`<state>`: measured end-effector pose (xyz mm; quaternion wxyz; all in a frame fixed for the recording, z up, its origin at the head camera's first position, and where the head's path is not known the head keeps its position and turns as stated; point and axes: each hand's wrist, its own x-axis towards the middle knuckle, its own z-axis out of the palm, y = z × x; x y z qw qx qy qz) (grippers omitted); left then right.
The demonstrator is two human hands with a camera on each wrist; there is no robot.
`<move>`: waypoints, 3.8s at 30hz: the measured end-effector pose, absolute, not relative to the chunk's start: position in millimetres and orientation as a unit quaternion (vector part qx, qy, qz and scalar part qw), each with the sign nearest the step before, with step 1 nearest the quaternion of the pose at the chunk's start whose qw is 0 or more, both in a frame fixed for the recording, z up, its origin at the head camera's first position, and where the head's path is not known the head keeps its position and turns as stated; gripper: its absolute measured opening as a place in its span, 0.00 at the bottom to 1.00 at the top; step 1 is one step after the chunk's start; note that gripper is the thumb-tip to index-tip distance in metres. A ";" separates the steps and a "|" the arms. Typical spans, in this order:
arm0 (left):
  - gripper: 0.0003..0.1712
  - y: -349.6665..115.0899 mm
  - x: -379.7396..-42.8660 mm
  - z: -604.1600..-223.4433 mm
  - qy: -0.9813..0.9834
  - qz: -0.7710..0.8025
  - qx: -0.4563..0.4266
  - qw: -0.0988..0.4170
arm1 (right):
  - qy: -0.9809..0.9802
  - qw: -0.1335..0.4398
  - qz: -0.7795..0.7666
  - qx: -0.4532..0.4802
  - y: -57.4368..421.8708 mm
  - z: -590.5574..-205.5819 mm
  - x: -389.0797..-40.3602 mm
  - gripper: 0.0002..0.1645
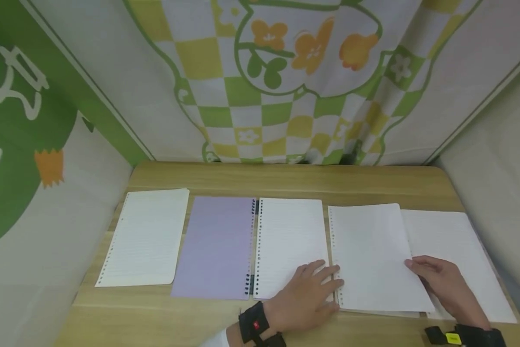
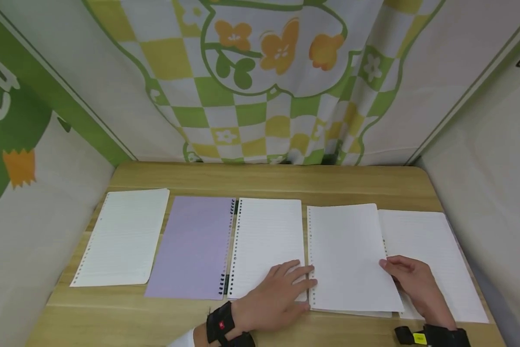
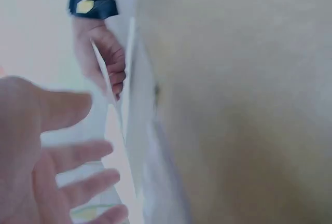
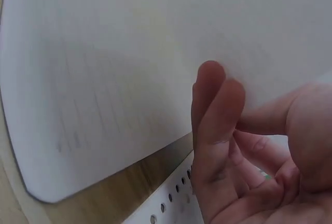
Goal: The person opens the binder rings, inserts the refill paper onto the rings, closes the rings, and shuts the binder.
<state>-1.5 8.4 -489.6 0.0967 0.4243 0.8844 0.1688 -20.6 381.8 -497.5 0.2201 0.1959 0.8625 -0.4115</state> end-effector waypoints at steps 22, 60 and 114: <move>0.18 -63.1 -59.5 -479.3 0.837 0.510 0.104 0.166 | 0.781 0.198 -0.567 0.171 274.5 -491.7 -35.1 0.32; 0.36 -123.3 -109.9 -496.6 0.951 0.194 0.209 0.117 | 0.779 0.188 -0.576 0.161 193.4 -510.4 -45.8 0.21; 0.42 -135.5 -4.8 -497.3 0.938 0.164 0.279 0.124 | 0.835 0.187 -0.508 0.093 206.3 -499.5 -43.6 0.17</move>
